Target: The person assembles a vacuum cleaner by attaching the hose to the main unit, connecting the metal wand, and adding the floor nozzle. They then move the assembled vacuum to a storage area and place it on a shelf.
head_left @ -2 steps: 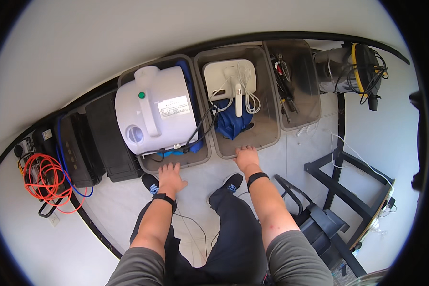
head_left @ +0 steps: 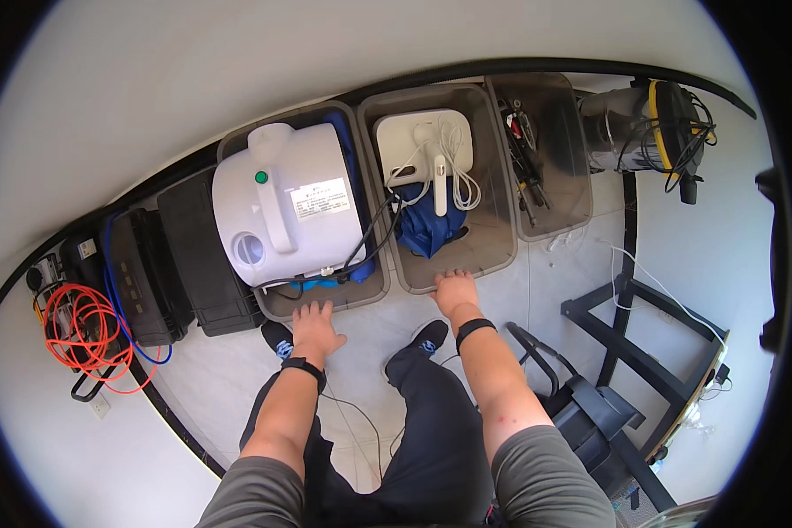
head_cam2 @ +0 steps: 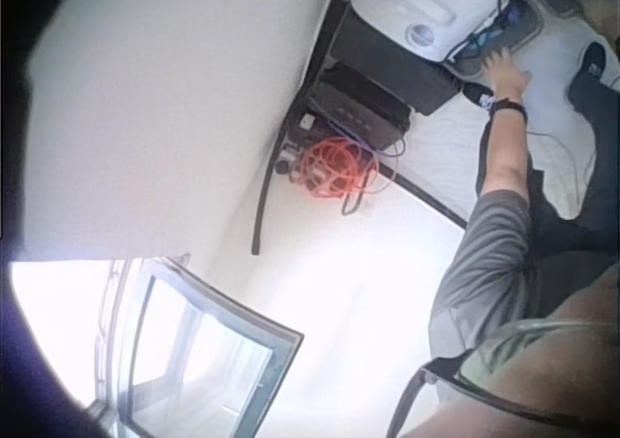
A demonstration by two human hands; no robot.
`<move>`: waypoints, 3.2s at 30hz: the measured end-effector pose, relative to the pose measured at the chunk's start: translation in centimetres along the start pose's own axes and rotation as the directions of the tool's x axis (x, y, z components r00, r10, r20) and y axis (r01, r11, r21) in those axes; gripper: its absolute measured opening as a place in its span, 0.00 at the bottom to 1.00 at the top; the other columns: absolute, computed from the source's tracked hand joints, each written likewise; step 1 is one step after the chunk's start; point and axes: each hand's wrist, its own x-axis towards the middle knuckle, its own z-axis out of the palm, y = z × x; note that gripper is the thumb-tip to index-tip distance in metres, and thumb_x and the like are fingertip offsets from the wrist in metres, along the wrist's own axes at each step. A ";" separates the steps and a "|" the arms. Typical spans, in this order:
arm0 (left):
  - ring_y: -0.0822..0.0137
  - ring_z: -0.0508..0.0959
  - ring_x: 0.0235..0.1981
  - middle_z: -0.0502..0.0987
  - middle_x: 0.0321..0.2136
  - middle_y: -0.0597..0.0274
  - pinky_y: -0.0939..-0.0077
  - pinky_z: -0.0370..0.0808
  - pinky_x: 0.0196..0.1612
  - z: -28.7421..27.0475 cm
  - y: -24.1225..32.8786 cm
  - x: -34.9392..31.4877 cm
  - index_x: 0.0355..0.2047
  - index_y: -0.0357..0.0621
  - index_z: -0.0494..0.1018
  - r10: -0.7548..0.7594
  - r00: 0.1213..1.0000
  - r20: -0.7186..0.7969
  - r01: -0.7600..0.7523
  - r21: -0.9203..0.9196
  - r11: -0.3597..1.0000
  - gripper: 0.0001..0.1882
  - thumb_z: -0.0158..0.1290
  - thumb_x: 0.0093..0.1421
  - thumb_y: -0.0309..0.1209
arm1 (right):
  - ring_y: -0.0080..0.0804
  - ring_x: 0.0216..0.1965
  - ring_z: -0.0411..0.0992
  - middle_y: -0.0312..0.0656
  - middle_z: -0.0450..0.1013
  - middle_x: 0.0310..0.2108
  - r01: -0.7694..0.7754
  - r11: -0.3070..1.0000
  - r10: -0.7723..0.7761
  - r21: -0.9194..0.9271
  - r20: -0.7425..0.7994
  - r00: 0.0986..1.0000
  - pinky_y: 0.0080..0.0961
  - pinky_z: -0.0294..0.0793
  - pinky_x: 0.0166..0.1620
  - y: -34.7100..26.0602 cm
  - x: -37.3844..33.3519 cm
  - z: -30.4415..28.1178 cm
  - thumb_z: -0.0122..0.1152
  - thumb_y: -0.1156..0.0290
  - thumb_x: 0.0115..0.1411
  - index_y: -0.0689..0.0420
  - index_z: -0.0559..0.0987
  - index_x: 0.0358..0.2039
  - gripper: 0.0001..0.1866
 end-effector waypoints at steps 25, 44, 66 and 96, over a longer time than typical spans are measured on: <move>0.51 0.66 0.52 0.68 0.47 0.52 0.57 0.63 0.56 2.2 1.0 2.5 0.51 0.43 0.64 -0.110 0.986 -0.123 0.116 0.040 0.992 0.34 0.59 0.44 0.40 | 0.40 0.58 0.59 0.44 0.65 0.55 -0.268 0.958 0.219 -0.096 -0.354 0.909 0.40 0.58 0.57 23.0 2.6 -2.2 0.53 0.68 0.52 0.54 0.73 0.49 0.21; 0.52 0.62 0.58 0.63 0.55 0.50 0.58 0.55 0.62 1.1 3.4 2.5 0.55 0.41 0.60 -0.205 0.979 0.021 0.202 0.101 0.974 0.37 0.57 0.47 0.44 | 0.38 0.53 0.65 0.39 0.72 0.47 -0.304 0.933 0.271 -0.192 -0.181 0.945 0.36 0.62 0.54 23.0 0.9 2.2 0.59 0.57 0.53 0.53 0.76 0.46 0.21; 0.59 0.72 0.43 0.75 0.33 0.59 0.60 0.59 0.59 -14.6 8.3 -9.2 0.32 0.44 0.74 0.440 0.884 -0.159 -0.368 0.345 0.864 0.12 0.54 0.47 0.34 | 0.44 0.57 0.60 0.48 0.63 0.55 -0.490 0.693 0.490 0.530 0.152 0.858 0.41 0.60 0.58 14.5 -18.9 -2.5 0.59 0.56 0.51 0.53 0.71 0.53 0.30; 0.60 0.68 0.23 0.67 0.17 0.64 0.65 0.63 0.33 -54.3 33.2 -23.6 0.19 0.47 0.67 0.642 0.106 -0.759 -0.630 0.449 0.634 0.09 0.55 0.53 0.30 | 0.47 0.62 0.55 0.51 0.54 0.63 -0.549 0.346 0.588 0.761 0.280 0.759 0.42 0.58 0.61 35.5 -32.0 -24.4 0.63 0.48 0.50 0.54 0.57 0.62 0.44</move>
